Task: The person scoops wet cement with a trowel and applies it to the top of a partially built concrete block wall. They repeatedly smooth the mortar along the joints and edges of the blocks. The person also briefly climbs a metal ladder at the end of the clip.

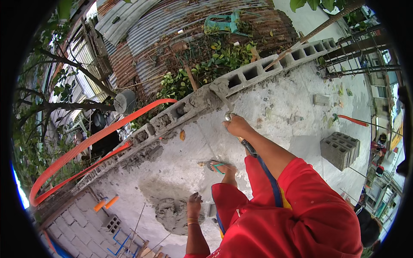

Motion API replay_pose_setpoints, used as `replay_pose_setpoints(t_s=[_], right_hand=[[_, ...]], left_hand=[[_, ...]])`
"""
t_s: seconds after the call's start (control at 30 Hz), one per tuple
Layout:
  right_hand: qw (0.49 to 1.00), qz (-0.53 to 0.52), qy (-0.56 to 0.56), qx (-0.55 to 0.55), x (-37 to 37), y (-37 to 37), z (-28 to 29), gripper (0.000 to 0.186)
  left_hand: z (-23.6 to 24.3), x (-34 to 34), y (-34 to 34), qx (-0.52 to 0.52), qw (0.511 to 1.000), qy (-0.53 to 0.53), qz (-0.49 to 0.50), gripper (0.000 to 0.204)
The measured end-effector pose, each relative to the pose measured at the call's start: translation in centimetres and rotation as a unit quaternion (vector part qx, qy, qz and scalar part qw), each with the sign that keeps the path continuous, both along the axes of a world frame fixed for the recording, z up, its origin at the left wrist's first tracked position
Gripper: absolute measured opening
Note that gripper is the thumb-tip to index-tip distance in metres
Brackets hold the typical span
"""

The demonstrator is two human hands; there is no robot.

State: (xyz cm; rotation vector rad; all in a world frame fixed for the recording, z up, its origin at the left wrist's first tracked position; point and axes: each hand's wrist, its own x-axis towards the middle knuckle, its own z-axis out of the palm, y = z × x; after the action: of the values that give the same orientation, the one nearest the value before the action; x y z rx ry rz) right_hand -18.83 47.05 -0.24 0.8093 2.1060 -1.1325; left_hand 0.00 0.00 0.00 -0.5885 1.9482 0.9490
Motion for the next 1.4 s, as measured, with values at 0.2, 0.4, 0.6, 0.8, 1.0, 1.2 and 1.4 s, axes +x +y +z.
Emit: replay_pose_setpoints(t_s=[0.2, 0.4, 0.6, 0.8, 1.0, 1.2, 1.4], right_hand=[[0.999, -0.019, 0.011, 0.034, -0.6, 0.4, 2.3, 0.071], [0.999, 0.001, 0.013, -0.05, 4.1, 3.7, 2.1, 0.073], [0.981, 0.186, 0.046, 0.018, 6.8, 4.4, -8.2, 0.07], [0.975, 0.193, 0.082, 0.078, 2.1, 8.7, -15.1, 0.054], [0.985, 0.164, 0.051, 0.018, 3.0, 15.6, -9.8, 0.061], [0.999, -0.003, 0.046, -0.024, 3.3, 17.4, -4.7, 0.063], [0.988, -0.007, 0.011, -0.156, 3.8, 12.7, 1.5, 0.07]], left_hand=[[1.0, -1.1, 4.1, 0.022, 0.999, 0.025, 0.003, 0.044], [1.1, -1.8, 5.1, 0.041, 0.997, 0.028, 0.062, 0.044], [1.0, -2.3, 7.7, 0.002, 0.998, -0.027, 0.053, 0.043], [1.5, -4.4, 11.4, 0.005, 0.999, -0.018, 0.026, 0.042], [2.2, -6.0, 15.4, 0.001, 0.999, -0.006, 0.038, 0.039], [1.6, -5.7, 17.8, 0.032, 0.998, 0.007, 0.059, 0.04], [1.4, -4.6, 17.1, 0.023, 0.997, -0.001, 0.067, 0.041]])
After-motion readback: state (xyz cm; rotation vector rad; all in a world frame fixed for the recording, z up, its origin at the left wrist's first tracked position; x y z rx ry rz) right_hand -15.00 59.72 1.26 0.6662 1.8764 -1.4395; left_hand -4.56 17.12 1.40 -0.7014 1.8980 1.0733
